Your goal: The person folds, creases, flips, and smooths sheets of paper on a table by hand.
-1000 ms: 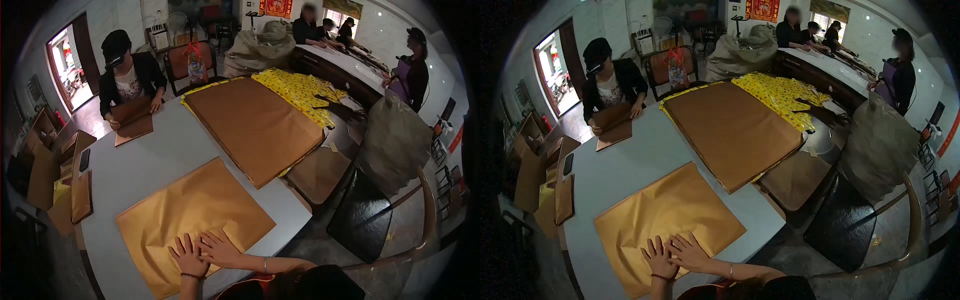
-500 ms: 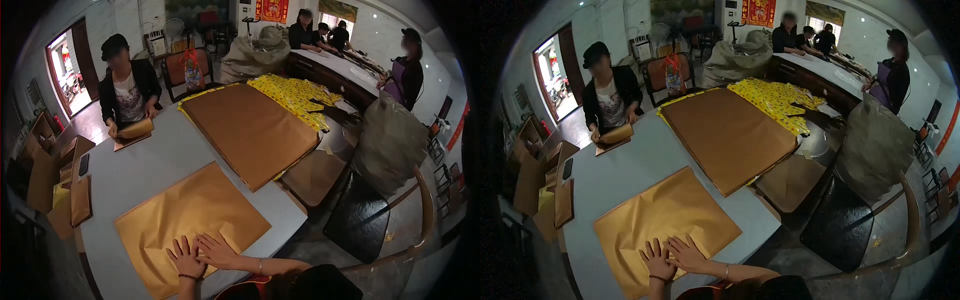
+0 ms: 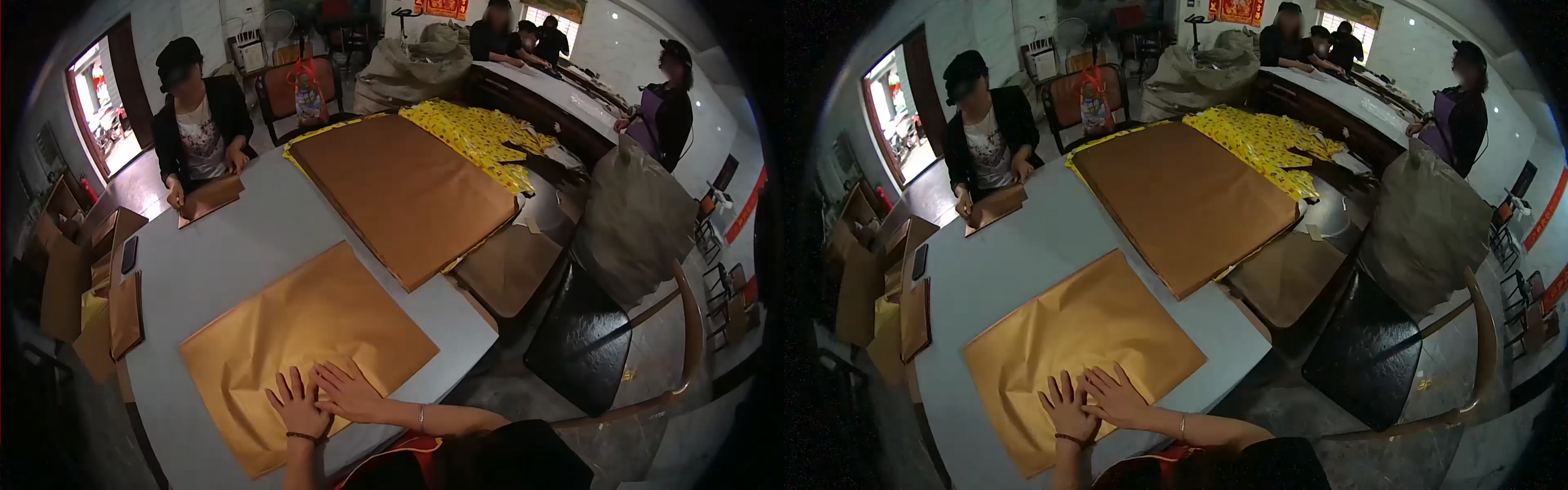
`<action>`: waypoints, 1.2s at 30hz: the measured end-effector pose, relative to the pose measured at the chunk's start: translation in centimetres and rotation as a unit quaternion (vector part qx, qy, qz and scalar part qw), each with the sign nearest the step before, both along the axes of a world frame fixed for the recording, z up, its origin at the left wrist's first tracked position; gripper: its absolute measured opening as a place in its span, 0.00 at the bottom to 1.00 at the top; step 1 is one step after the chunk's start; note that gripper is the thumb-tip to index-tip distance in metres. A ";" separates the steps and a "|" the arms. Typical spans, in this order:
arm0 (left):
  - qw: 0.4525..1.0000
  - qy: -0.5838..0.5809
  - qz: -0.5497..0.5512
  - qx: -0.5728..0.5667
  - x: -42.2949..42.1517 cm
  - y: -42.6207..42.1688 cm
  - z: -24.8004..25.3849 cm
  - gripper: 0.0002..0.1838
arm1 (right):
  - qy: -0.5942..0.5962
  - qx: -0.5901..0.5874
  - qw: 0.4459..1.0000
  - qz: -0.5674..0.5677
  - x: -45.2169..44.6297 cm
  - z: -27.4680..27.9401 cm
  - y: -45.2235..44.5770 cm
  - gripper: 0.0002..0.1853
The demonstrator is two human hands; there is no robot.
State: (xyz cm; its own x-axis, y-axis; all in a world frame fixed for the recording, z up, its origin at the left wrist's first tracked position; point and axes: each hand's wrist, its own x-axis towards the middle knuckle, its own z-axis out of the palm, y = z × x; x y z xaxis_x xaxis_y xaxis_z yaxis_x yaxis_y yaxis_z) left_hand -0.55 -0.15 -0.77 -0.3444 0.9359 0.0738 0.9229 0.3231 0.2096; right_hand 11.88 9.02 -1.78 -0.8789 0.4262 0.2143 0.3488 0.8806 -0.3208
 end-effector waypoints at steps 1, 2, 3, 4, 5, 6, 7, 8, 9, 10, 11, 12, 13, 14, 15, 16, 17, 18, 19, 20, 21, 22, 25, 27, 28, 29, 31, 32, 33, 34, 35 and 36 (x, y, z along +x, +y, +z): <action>1.000 0.000 0.001 -0.002 0.0 -0.1 -0.1 0.32 | 0.001 0.004 1.000 0.002 -0.1 -0.1 0.1 0.34; 1.000 0.006 0.000 -0.002 -0.1 -0.2 -0.3 0.32 | 0.030 0.034 0.999 0.006 -0.1 -1.4 0.0 0.34; 1.000 0.012 -0.002 0.000 -0.2 -0.1 -0.4 0.33 | 0.031 0.035 0.999 0.006 -0.2 -1.2 0.0 0.34; 1.000 0.014 -0.001 -0.002 -0.2 -0.1 -0.4 0.33 | 0.036 0.025 0.999 0.005 -0.2 -1.1 0.0 0.33; 1.000 0.015 -0.001 0.000 -0.2 0.0 -0.5 0.33 | 0.041 0.015 0.999 0.003 -0.1 -0.9 0.0 0.33; 1.000 0.012 0.000 -0.001 -0.2 0.0 -0.6 0.33 | 0.006 0.006 1.000 0.000 0.0 -0.2 0.0 0.33; 1.000 0.009 0.000 -0.002 -0.2 -0.1 -0.6 0.34 | 0.006 0.007 1.000 0.000 0.0 -0.1 0.1 0.33; 1.000 0.024 0.000 -0.019 -0.4 -0.3 -0.6 0.34 | 0.002 0.006 1.000 0.001 -0.1 -0.1 0.1 0.34; 1.000 0.024 0.001 -0.020 -0.3 -0.2 -0.5 0.34 | -0.001 0.004 1.000 0.003 -0.1 -0.1 0.1 0.34; 1.000 0.018 0.001 -0.001 -0.2 -0.1 -0.6 0.34 | -0.001 0.003 1.000 0.004 -0.1 0.0 0.1 0.34; 1.000 0.011 0.002 0.017 -0.2 -0.2 -0.7 0.33 | -0.007 0.008 1.000 0.006 0.0 0.0 0.1 0.34; 0.998 0.046 -0.005 0.033 -0.3 0.0 -0.9 0.33 | -0.013 0.013 1.000 0.010 0.1 0.1 0.1 0.34; 0.999 0.027 -0.007 0.022 -0.4 -0.2 -0.9 0.32 | -0.019 -0.005 1.000 0.006 0.1 0.6 0.0 0.33; 1.000 0.008 -0.004 0.009 -0.5 -0.4 -1.0 0.32 | 0.007 0.012 1.000 0.005 0.0 -0.3 0.2 0.33; 0.999 0.027 0.001 0.032 -0.2 -0.1 -0.9 0.31 | 0.031 0.027 0.999 0.009 -0.1 -1.2 0.1 0.33; 0.999 0.030 -0.007 0.037 -0.2 -0.2 -1.1 0.30 | -0.049 0.011 0.999 0.006 -0.1 0.7 -0.1 0.34; 0.999 0.030 -0.006 0.036 -0.4 -0.6 -1.3 0.30 | -0.014 0.022 1.000 0.000 -0.1 0.0 0.3 0.34; 0.999 0.020 -0.004 0.041 -0.4 -0.1 -1.2 0.30 | 0.020 0.027 0.999 0.008 -0.3 -0.9 0.5 0.33; 0.999 0.008 0.009 0.037 -0.4 0.1 -0.7 0.30 | -0.033 -0.063 0.997 0.026 -0.6 2.5 1.1 0.33; 1.000 0.008 0.004 -0.005 -0.7 0.0 0.0 0.31 | -0.097 -0.150 0.982 0.054 -0.9 5.3 1.3 0.33; 0.999 -0.022 -0.016 0.022 -1.3 -0.1 -0.5 0.35 | -0.077 -0.138 0.986 0.043 -1.3 4.0 0.8 0.33; 0.999 -0.039 0.002 0.024 -1.1 -0.4 -0.1 0.35 | -0.054 -0.128 0.990 0.017 -1.4 2.8 0.5 0.33; 0.991 -0.077 0.013 0.112 -1.9 -0.9 -1.4 0.35 | -0.045 -0.093 0.994 0.046 -1.5 1.5 0.2 0.33; 0.986 -0.083 0.061 0.134 -2.7 -2.2 -1.0 0.34 | -0.054 -0.073 0.996 0.012 -1.4 0.7 0.0 0.33; 0.980 -0.089 0.084 0.158 -3.1 -3.2 -0.5 0.33 | -0.061 -0.080 0.994 0.033 -1.5 0.6 0.0 0.33; 0.978 -0.087 0.129 0.142 -2.7 -3.8 0.0 0.32 | -0.076 -0.048 0.996 0.026 -0.8 0.8 0.4 0.33; 0.973 -0.057 0.177 0.137 -3.8 -6.9 -0.2 0.31 | -0.138 0.025 0.990 0.009 -1.2 1.5 -0.3 0.32; 0.969 -0.021 0.203 0.137 -4.4 -8.5 -0.4 0.30 | -0.146 0.020 0.989 0.024 -1.5 1.7 -0.5 0.32; 0.967 -0.029 0.217 0.132 -5.0 -10.3 -1.0 0.30 | -0.143 0.035 0.989 0.021 -1.6 1.4 -0.4 0.32; 0.946 -0.031 0.267 0.184 -6.1 -12.5 -1.2 0.27 | -0.141 0.050 0.989 0.016 -1.8 1.1 -0.4 0.32; 0.920 -0.030 0.315 0.231 -6.9 -14.8 -1.3 0.25 | -0.116 0.037 0.992 0.022 -1.7 0.7 -0.3 0.31; 0.891 -0.024 0.360 0.277 -7.0 -16.9 -1.4 0.23 | -0.123 0.032 0.991 0.031 -1.5 0.4 -0.2 0.31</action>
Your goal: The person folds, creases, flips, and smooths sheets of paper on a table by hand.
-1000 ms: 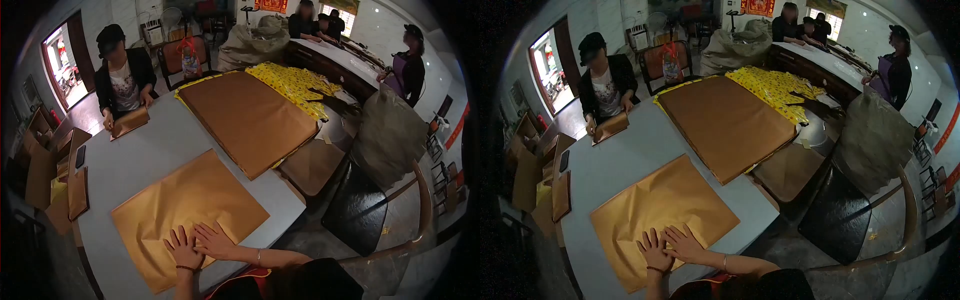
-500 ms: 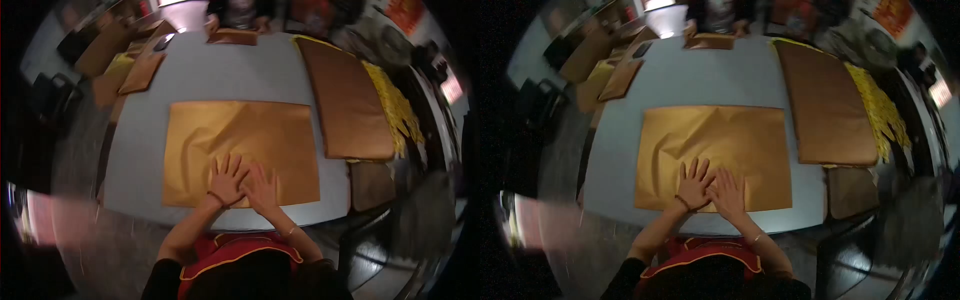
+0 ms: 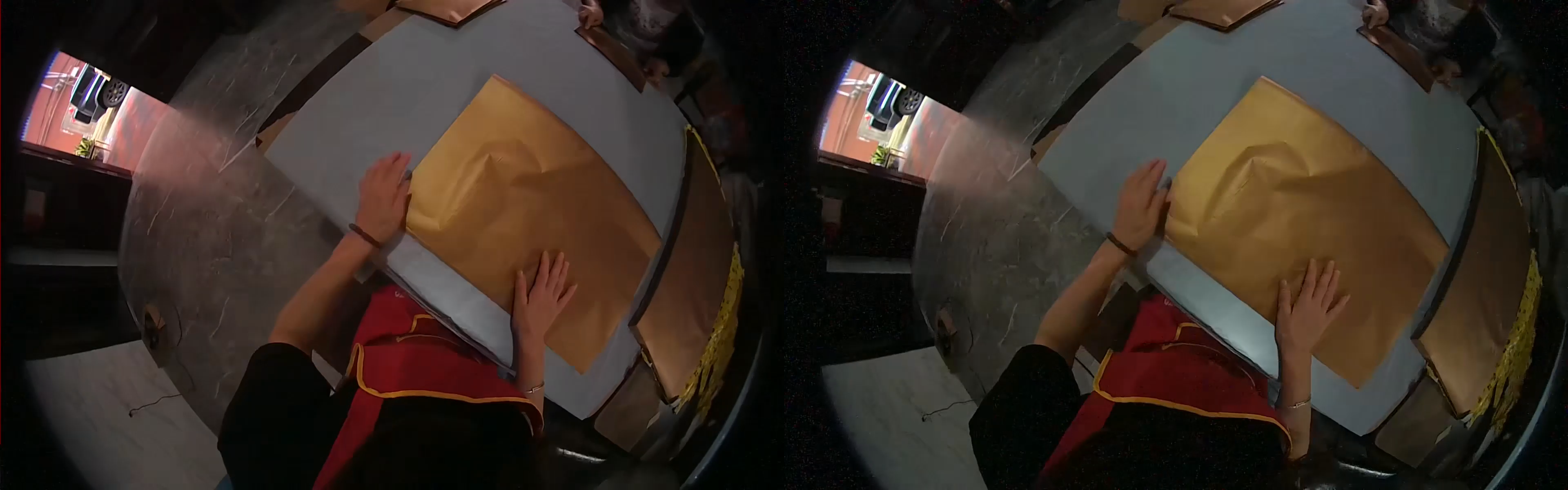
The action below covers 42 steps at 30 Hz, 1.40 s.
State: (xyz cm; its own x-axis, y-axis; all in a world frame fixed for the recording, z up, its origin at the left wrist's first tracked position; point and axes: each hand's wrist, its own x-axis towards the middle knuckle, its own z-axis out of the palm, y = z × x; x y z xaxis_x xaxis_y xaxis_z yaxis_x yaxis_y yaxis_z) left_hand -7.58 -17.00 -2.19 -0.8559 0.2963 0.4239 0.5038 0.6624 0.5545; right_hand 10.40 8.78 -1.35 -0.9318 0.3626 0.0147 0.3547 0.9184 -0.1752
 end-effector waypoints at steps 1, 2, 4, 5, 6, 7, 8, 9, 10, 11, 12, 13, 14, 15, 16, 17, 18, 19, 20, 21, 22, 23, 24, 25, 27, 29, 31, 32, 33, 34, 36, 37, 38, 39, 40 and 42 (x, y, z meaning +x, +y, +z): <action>1.000 -0.005 0.028 -0.007 0.2 -1.9 -0.1 0.21 | 0.009 -0.002 1.000 -0.004 0.0 -0.1 -0.1 0.31; 0.998 -0.005 0.057 -0.011 0.3 -3.4 0.0 0.20 | 0.022 -0.001 1.000 -0.007 -0.3 -0.1 0.0 0.30; 0.998 0.003 0.061 -0.006 1.1 -5.2 -0.5 0.18 | 0.027 -0.001 1.000 -0.002 -0.3 -0.5 0.1 0.30; 0.998 0.005 0.045 -0.036 1.9 -5.8 -0.8 0.17 | 0.032 0.000 0.999 -0.005 -0.2 -0.7 0.0 0.30; 0.997 0.008 0.030 -0.064 2.4 -6.0 -0.7 0.17 | 0.030 0.002 1.000 0.004 -0.1 -0.9 0.2 0.30; 0.998 0.014 0.013 -0.057 2.8 -6.0 -0.6 0.17 | 0.033 0.012 0.999 -0.003 -0.1 -1.2 0.3 0.30; 0.998 0.012 0.022 -0.057 3.0 -6.0 -0.5 0.17 | 0.037 0.021 0.999 -0.011 -0.2 -1.4 0.3 0.29; 0.998 0.020 0.020 -0.062 3.3 -5.8 -0.5 0.17 | 0.036 0.020 0.999 -0.001 -0.3 -1.4 0.2 0.29; 0.997 0.027 0.015 -0.068 3.6 -5.8 -0.6 0.17 | 0.036 0.016 0.999 -0.001 -0.2 -1.3 0.1 0.30; 0.998 0.023 0.017 -0.054 3.6 -5.8 -0.9 0.15 | 0.035 0.013 0.999 -0.004 -0.2 -1.2 0.1 0.30; 0.998 0.024 0.014 -0.049 3.7 -5.8 -0.9 0.15 | 0.036 0.018 0.999 -0.006 -0.2 -1.2 0.0 0.30; 0.998 0.034 0.031 -0.045 3.8 -5.7 -0.9 0.15 | 0.033 0.006 0.999 -0.004 -0.2 -1.2 -0.1 0.30; 0.998 0.045 0.040 -0.035 3.4 -5.3 -0.9 0.14 | 0.031 -0.001 0.999 -0.008 -0.2 -1.0 0.0 0.30; 0.999 0.037 0.033 -0.017 2.9 -5.2 -1.6 0.13 | 0.023 0.027 0.999 -0.002 -0.2 -0.7 0.0 0.30; 0.999 0.031 0.025 0.016 2.7 -4.4 -1.0 0.12 | 0.029 0.011 1.000 -0.001 -0.2 -0.5 -0.1 0.30; 0.998 0.022 0.012 0.050 2.8 -3.4 0.2 0.11 | 0.035 -0.003 0.999 -0.006 -0.2 -0.1 -0.2 0.31; 0.999 0.024 0.006 0.038 3.0 -2.7 1.1 0.13 | 0.018 -0.008 1.000 -0.002 -0.6 0.6 -0.6 0.31; 0.999 0.026 -0.008 0.031 2.9 -1.2 1.7 0.15 | -0.002 -0.009 1.000 -0.007 -0.5 1.4 -0.2 0.31; 0.994 0.001 -0.022 0.108 3.1 0.6 2.0 0.18 | 0.000 0.016 0.999 -0.049 0.4 1.4 0.7 0.31; 0.985 -0.021 -0.018 0.169 2.8 1.4 2.9 0.21 | 0.026 -0.002 0.999 -0.036 0.4 0.7 0.8 0.31; 0.986 -0.013 -0.029 0.166 2.3 2.5 4.9 0.21 | 0.056 -0.033 0.998 -0.009 -0.1 0.0 0.1 0.31; 0.953 0.045 -0.004 0.299 2.6 4.3 7.0 0.24 | 0.065 -0.040 0.997 -0.012 -0.4 -0.3 -0.1 0.31; 0.899 0.098 0.020 0.426 3.2 5.7 9.0 0.26 | 0.069 -0.032 0.997 -0.007 -0.2 -0.5 0.0 0.32; 0.913 0.140 0.004 0.383 3.9 6.3 10.5 0.28 | 0.072 -0.019 0.997 -0.002 -0.1 -0.5 0.1 0.32; 0.943 0.214 -0.139 0.215 3.7 7.0 10.6 0.29 | 0.073 -0.030 0.997 0.001 0.2 -0.5 0.2 0.32; 0.920 0.282 -0.269 0.032 3.6 7.9 9.4 0.29 | 0.047 -0.094 0.994 -0.005 0.2 0.6 0.7 0.33; 0.962 0.052 -0.195 -0.183 3.7 8.4 6.0 0.29 | 0.107 -0.286 0.952 -0.017 1.0 1.9 1.6 0.34; 0.956 0.032 -0.187 -0.222 3.8 8.0 4.1 0.29 | 0.102 -0.316 0.943 -0.035 1.0 2.8 2.5 0.33; 0.949 0.011 -0.178 -0.260 4.2 7.4 2.6 0.30 | 0.136 -0.366 0.918 -0.069 1.6 2.7 3.8 0.33; 0.944 0.015 -0.178 -0.278 4.4 7.3 2.2 0.31 | 0.168 -0.415 0.888 -0.104 1.9 3.2 5.0 0.32; 0.951 0.012 -0.175 -0.256 4.8 7.2 1.7 0.32 | 0.227 -0.404 0.865 -0.193 2.5 4.5 8.2 0.29; 0.949 0.011 -0.173 -0.263 4.8 7.4 1.9 0.31 | 0.241 -0.335 0.883 -0.223 3.4 4.9 10.4 0.29; 0.949 0.014 -0.174 -0.262 4.9 7.4 1.8 0.31 | 0.274 -0.335 0.878 -0.206 4.8 3.6 13.1 0.29; 0.952 0.020 -0.169 -0.256 5.0 7.4 1.6 0.31 | 0.306 -0.334 0.871 -0.189 6.1 2.3 15.3 0.28; 0.954 0.026 -0.165 -0.250 5.0 7.5 1.4 0.31 | 0.308 -0.333 0.871 -0.190 7.2 2.0 16.2 0.28; 0.948 0.014 -0.175 -0.267 4.9 7.6 1.6 0.31 | 0.313 -0.302 0.862 -0.262 8.9 1.7 17.3 0.28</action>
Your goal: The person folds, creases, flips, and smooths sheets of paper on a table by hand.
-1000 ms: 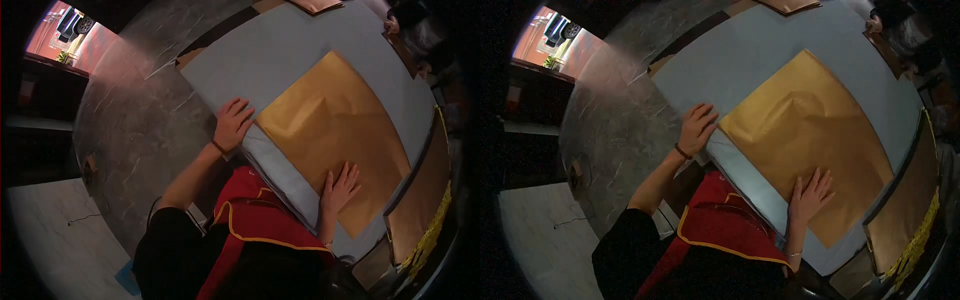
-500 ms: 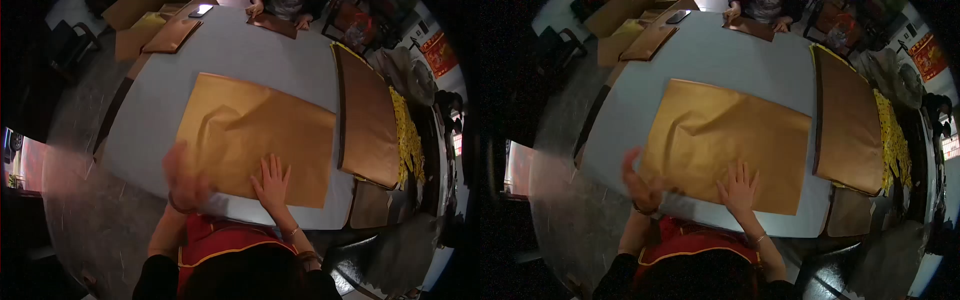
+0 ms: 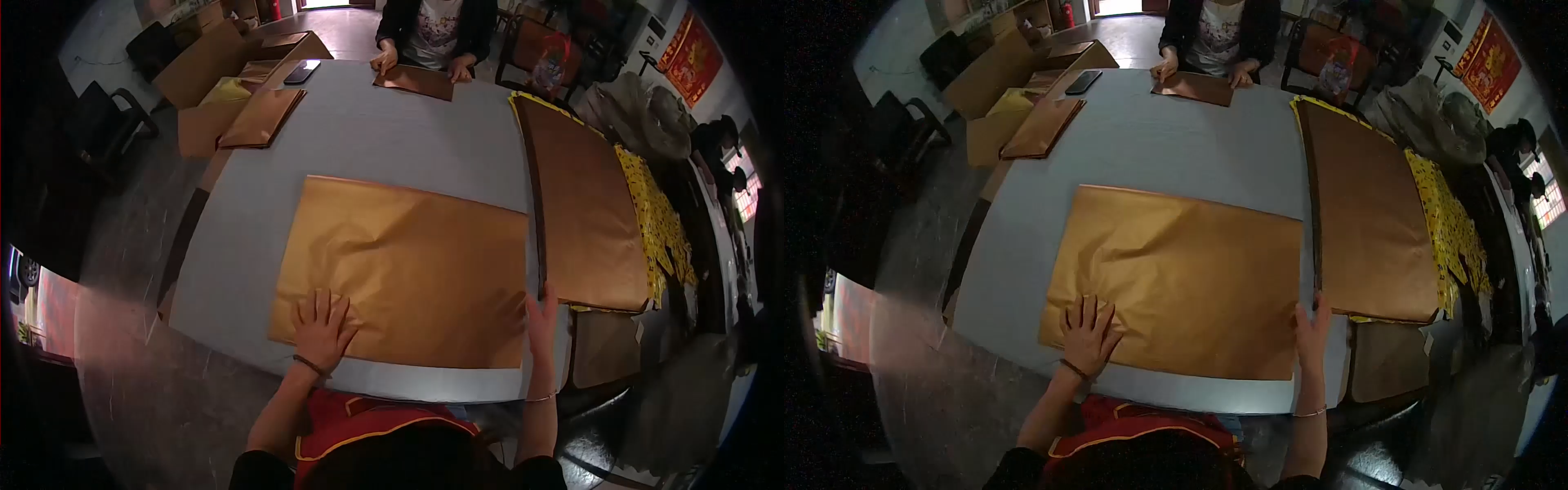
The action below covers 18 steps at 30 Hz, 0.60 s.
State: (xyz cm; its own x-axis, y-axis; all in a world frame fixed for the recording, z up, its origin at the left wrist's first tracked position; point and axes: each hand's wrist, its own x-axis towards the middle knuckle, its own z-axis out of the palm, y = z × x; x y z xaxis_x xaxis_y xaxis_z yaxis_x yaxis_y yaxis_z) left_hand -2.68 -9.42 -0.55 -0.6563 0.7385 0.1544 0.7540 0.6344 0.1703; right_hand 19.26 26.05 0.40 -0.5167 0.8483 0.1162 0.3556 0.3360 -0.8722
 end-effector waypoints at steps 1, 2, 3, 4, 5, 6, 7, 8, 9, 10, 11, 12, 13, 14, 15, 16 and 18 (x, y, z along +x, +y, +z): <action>1.000 0.011 0.000 0.006 0.0 -0.1 -0.4 0.31 | -0.001 0.000 1.000 -0.007 0.6 -0.2 0.5 0.28; 1.000 0.020 -0.001 0.012 0.0 -0.1 -0.7 0.30 | 0.026 -0.103 0.994 -0.009 1.2 -0.5 0.9 0.28; 1.000 -0.016 0.004 -0.007 0.1 -0.1 -0.1 0.30 | 0.054 -0.203 0.978 -0.013 1.7 -0.6 1.1 0.28; 1.000 -0.018 -0.007 -0.007 0.3 -0.1 -0.1 0.30 | 0.054 -0.203 0.977 -0.024 1.7 0.3 0.6 0.28; 1.000 0.001 0.002 0.003 0.3 -0.1 -0.2 0.29 | 0.050 -0.236 0.969 -0.059 1.4 1.2 0.0 0.29; 1.000 0.020 0.005 0.016 0.3 0.1 -0.3 0.28 | 0.049 -0.265 0.958 -0.099 1.1 2.2 -0.5 0.30; 1.000 0.025 -0.003 -0.003 0.2 0.0 -0.1 0.29 | 0.034 -0.278 0.956 -0.083 1.1 2.6 -0.4 0.31; 0.999 0.034 -0.006 -0.001 0.2 0.1 -0.5 0.30 | 0.022 -0.289 0.955 -0.067 1.1 2.7 -0.2 0.32; 0.999 0.042 -0.008 0.002 0.2 0.0 -1.1 0.30 | 0.022 -0.282 0.957 -0.056 1.4 1.5 0.1 0.32; 1.000 0.021 0.004 -0.014 0.1 -0.2 -1.6 0.30 | 0.021 -0.276 0.960 -0.046 1.8 0.7 0.3 0.32; 0.999 0.033 0.000 -0.011 0.0 -0.3 -2.1 0.30 | 0.027 -0.269 0.960 -0.067 1.8 1.1 0.1 0.32; 0.999 0.046 0.001 -0.010 -0.1 -0.3 -2.4 0.30 | 0.032 -0.289 0.955 -0.056 1.5 1.3 0.0 0.33; 0.999 0.026 0.007 -0.024 0.1 -0.2 -1.7 0.29 | 0.038 -0.311 0.949 -0.041 1.6 1.5 0.0 0.34; 0.999 0.028 -0.002 -0.023 0.2 -0.1 -1.7 0.29 | 0.043 -0.310 0.949 -0.049 1.8 1.5 0.0 0.34; 1.000 0.021 -0.001 -0.019 0.1 -0.2 -1.8 0.29 | 0.043 -0.320 0.945 -0.046 1.8 1.6 -0.1 0.34; 1.000 0.014 0.003 -0.015 0.1 -0.3 -1.9 0.29 | 0.042 -0.330 0.942 -0.040 1.8 1.7 -0.1 0.33; 1.000 0.018 0.001 -0.020 0.0 -0.4 -2.0 0.29 | 0.033 -0.349 0.936 -0.042 2.2 1.9 -0.1 0.33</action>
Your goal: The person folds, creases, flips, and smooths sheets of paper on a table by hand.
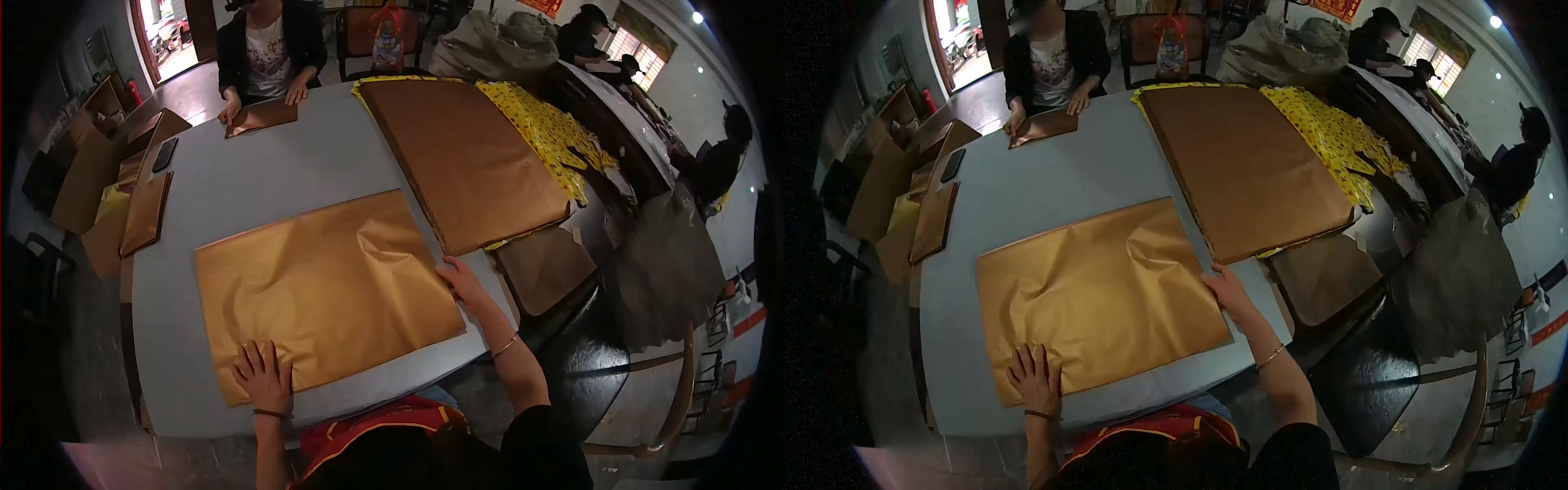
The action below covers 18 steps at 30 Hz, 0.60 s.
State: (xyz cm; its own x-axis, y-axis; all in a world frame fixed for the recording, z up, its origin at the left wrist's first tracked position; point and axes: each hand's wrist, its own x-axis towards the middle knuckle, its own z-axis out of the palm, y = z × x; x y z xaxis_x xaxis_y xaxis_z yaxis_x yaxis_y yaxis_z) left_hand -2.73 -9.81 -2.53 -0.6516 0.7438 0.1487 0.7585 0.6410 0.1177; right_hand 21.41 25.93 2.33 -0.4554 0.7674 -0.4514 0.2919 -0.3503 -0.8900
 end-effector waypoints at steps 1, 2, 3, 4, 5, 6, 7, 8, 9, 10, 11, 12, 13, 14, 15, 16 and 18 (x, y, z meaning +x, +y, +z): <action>1.000 0.002 -0.002 -0.003 0.0 0.0 -0.1 0.29 | -0.012 -0.007 1.000 0.012 0.3 -0.2 0.1 0.32; 1.000 0.003 -0.004 -0.003 -0.1 -0.1 -0.1 0.29 | -0.024 -0.013 0.999 0.024 0.5 -0.2 0.1 0.32; 1.000 0.010 -0.003 -0.005 -0.1 -0.1 -0.2 0.30 | -0.023 -0.012 0.999 0.022 0.7 -0.1 0.1 0.32; 1.000 0.017 -0.003 -0.007 -0.1 -0.1 -0.2 0.30 | 0.001 -0.022 0.999 0.038 0.9 0.0 -0.1 0.31; 1.000 0.018 -0.005 -0.007 0.0 0.0 -0.1 0.30 | 0.025 -0.034 0.998 0.054 1.2 0.0 -0.2 0.30; 1.000 0.010 -0.001 -0.011 0.1 0.1 0.2 0.30 | 0.026 -0.035 0.998 0.052 1.4 -0.1 -0.3 0.30; 1.000 0.002 0.003 -0.015 0.2 0.1 0.3 0.30 | 0.042 -0.023 0.996 0.072 1.6 -0.3 -0.4 0.29; 1.000 0.002 0.000 -0.017 0.2 0.0 0.3 0.30 | 0.059 -0.012 0.994 0.092 1.8 -0.4 -0.5 0.28; 1.000 0.002 0.002 -0.023 0.1 0.0 0.1 0.30 | 0.059 -0.014 0.994 0.089 2.1 -0.5 -0.8 0.28; 1.000 0.002 0.004 -0.028 0.0 0.0 0.0 0.29 | 0.053 -0.018 0.995 0.087 2.2 -0.5 -1.0 0.27; 1.000 0.002 0.002 -0.030 -0.1 -0.1 0.0 0.29 | 0.047 -0.021 0.995 0.086 2.3 -0.5 -1.2 0.27; 1.000 -0.008 0.006 -0.029 -0.2 -0.1 0.1 0.30 | 0.047 -0.021 0.995 0.084 2.3 -0.6 -1.4 0.27; 0.999 -0.018 0.009 -0.030 -0.3 0.0 0.3 0.30 | 0.045 -0.022 0.995 0.086 2.4 -0.8 -1.6 0.27; 0.999 -0.013 0.009 -0.033 -0.3 0.0 0.7 0.30 | 0.044 -0.023 0.995 0.087 2.4 -1.0 -1.8 0.28; 0.999 -0.013 0.007 -0.036 -0.4 0.1 0.8 0.30 | 0.044 -0.025 0.995 0.085 2.3 -1.2 -2.1 0.28; 0.999 -0.024 0.008 -0.038 -0.7 0.0 0.9 0.31 | 0.044 -0.008 0.995 0.089 1.9 -1.5 -2.4 0.28; 0.999 -0.024 0.006 -0.046 -1.5 -0.6 0.8 0.31 | 0.079 -0.020 0.993 0.085 1.4 -2.4 -3.2 0.30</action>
State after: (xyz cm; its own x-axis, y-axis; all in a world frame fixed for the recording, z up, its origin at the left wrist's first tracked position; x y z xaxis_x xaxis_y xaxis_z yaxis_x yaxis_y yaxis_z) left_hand -4.25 -10.45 -1.71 -0.6646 0.7457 0.0477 0.7462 0.6591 0.0934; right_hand 22.80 22.76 -0.02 -0.6448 0.6558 -0.3926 0.2073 -0.3444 -0.9157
